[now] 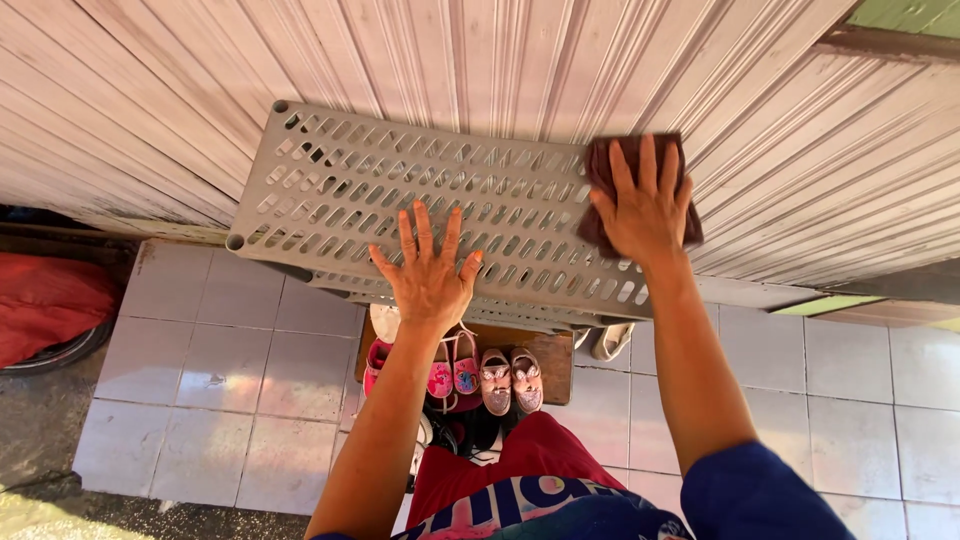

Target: Cleaning a shoe rack and wiping down a pair of white sneakers using a cloth.

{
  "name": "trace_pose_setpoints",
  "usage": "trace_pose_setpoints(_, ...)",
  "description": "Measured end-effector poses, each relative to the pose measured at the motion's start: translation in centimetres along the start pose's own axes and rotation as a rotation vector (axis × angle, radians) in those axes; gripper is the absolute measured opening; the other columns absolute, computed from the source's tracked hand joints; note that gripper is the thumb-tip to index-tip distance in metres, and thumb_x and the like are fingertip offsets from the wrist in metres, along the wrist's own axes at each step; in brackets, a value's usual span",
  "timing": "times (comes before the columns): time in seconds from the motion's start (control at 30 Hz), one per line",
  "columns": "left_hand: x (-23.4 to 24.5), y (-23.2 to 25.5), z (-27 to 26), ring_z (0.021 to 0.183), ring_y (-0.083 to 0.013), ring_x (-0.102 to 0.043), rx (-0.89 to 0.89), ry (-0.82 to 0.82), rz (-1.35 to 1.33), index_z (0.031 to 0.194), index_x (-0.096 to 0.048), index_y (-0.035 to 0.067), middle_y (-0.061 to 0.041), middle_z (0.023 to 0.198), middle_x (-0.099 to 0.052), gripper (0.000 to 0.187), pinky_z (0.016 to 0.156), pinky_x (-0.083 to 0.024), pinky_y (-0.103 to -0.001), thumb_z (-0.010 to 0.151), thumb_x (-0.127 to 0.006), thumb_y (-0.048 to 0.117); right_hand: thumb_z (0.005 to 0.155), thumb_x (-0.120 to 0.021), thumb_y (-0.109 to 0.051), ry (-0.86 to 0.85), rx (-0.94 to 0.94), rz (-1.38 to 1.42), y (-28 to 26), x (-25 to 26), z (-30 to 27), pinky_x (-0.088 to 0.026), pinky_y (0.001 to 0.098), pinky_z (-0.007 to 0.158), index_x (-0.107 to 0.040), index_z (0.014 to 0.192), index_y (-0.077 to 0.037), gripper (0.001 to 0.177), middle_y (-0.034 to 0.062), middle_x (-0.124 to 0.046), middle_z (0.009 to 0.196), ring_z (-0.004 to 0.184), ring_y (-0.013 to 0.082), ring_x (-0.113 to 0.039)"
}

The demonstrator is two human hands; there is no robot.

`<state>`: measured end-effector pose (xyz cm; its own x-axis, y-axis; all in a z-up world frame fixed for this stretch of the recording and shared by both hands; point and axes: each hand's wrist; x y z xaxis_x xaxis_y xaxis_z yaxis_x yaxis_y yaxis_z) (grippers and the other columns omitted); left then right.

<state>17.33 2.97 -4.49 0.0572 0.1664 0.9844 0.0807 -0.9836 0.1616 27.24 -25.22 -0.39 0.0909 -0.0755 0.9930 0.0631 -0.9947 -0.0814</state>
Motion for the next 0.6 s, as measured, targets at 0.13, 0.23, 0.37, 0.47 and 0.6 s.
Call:
trace_pose_setpoints(0.13,-0.7,-0.1,0.3,0.156,-0.0406,0.0,0.004,0.028,-0.026,0.162,-0.02,0.031,-0.02,0.17,-0.005,0.07,0.106,-0.002,-0.082,0.102,-0.021,0.067,0.104,-0.036,-0.056,0.032,0.045,-0.015,-0.1,-1.0,-7.2,-0.023,0.0649,0.117,-0.02,0.167,-0.022,0.073,0.0215,-0.008,0.171,0.154,0.0491,-0.005)
trace_pose_setpoints(0.23,-1.0,-0.2,0.5,0.156,-0.0417,-0.001,-0.005,0.054,-0.031,0.162,-0.022,0.03,-0.023,0.169,-0.006,0.071,0.108,-0.003,-0.081,0.101,-0.026,0.066,0.102,-0.034,-0.059,-0.021,0.11,0.012,0.2,-1.6,-10.1,-0.019,0.0642,0.117,-0.021,0.166,-0.024,0.074,0.0208,-0.002,0.172,0.154,0.0501,-0.001)
trace_pose_setpoints(0.37,-1.7,-0.5,0.6,0.155,-0.0421,-0.004,-0.026,0.112,-0.03,0.162,-0.024,0.028,-0.023,0.168,-0.011,0.07,0.11,-0.004,-0.077,0.101,-0.03,0.064,0.102,-0.031,-0.063,-0.062,0.128,0.054,0.8,-1.5,-8.2,-0.011,0.0657,0.118,-0.014,0.166,-0.031,0.074,0.0166,0.004,0.173,0.154,0.0479,0.006)
trace_pose_setpoints(0.47,-1.9,-0.6,0.7,0.155,-0.0417,-0.005,-0.027,0.139,-0.034,0.161,-0.026,0.028,-0.023,0.168,-0.012,0.07,0.111,-0.003,-0.076,0.101,-0.031,0.063,0.1,-0.027,-0.068,-0.09,0.124,0.038,0.4,-0.4,-4.8,-0.007,0.0676,0.118,-0.011,0.166,-0.035,0.075,0.0158,0.005,0.173,0.155,0.0471,0.008)
trace_pose_setpoints(0.6,-2.0,-0.6,1.0,0.155,-0.0423,-0.006,-0.025,0.144,-0.031,0.161,-0.027,0.027,-0.023,0.168,-0.012,0.071,0.111,-0.004,-0.075,0.101,-0.032,0.064,0.1,-0.026,-0.072,-0.046,0.122,0.038,0.3,-1.3,0.5,-0.003,0.0688,0.12,-0.01,0.167,-0.034,0.078,0.0164,0.007,0.172,0.154,0.0485,0.009)
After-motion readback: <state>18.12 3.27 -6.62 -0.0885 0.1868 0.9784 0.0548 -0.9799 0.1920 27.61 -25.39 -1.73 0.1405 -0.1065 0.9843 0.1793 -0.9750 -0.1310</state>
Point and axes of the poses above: each hand's wrist, its own z-axis towards the middle knuckle, its own x-axis out of the back of the hand, y = z × x
